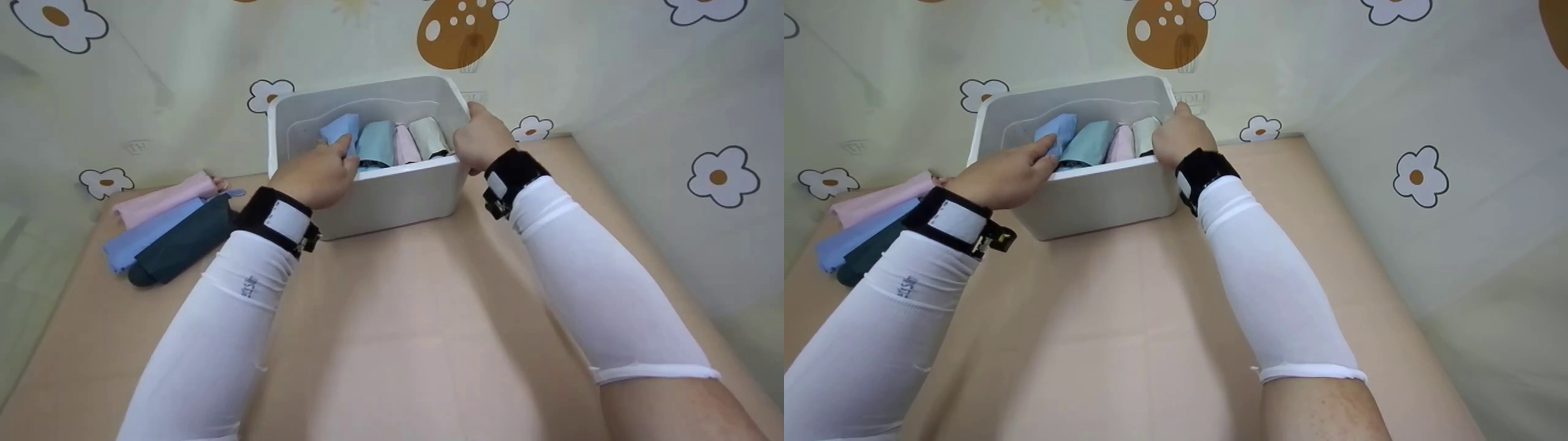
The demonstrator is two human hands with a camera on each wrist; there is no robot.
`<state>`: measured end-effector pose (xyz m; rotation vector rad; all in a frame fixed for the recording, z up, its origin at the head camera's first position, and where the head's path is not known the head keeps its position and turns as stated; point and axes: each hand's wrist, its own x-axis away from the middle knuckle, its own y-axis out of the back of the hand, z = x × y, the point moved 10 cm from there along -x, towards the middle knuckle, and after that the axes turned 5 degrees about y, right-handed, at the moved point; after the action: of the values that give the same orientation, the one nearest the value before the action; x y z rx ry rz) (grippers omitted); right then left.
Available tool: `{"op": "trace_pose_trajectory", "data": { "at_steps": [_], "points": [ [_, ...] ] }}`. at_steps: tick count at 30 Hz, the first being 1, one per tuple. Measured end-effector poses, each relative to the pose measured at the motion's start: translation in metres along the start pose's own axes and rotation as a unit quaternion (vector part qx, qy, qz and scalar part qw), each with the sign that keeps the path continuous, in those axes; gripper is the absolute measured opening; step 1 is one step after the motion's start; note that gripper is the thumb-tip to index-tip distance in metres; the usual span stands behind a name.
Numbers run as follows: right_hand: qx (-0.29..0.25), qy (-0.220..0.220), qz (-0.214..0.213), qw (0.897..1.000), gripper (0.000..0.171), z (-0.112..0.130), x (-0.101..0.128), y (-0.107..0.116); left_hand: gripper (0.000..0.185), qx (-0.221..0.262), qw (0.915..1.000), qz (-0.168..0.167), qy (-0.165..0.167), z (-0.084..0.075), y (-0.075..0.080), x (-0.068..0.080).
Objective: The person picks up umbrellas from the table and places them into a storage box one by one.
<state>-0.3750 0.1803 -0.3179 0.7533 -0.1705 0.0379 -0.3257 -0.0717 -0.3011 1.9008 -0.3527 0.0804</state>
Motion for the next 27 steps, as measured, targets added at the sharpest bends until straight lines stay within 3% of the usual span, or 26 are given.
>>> {"op": "trace_pose_trajectory", "data": {
  "at_steps": [7, 17, 27],
  "points": [
    [-0.002, -0.005, 0.002, 1.000, 0.072, -0.002, -0.001, 0.000, 0.070, -0.037, 0.9992, 0.012, 0.000, -0.005, -0.008, -0.002],
    [0.003, -0.008, 0.001, 1.000, 0.074, -0.003, -0.001, -0.001, 0.070, -0.090, 0.9958, 0.009, -0.011, -0.031, -0.017, -0.011],
    [0.005, -0.002, -0.003, 1.000, 0.073, 0.001, 0.000, -0.001, 0.068, -0.090, 0.9957, 0.020, -0.009, -0.035, -0.017, -0.013]
  ]
}}
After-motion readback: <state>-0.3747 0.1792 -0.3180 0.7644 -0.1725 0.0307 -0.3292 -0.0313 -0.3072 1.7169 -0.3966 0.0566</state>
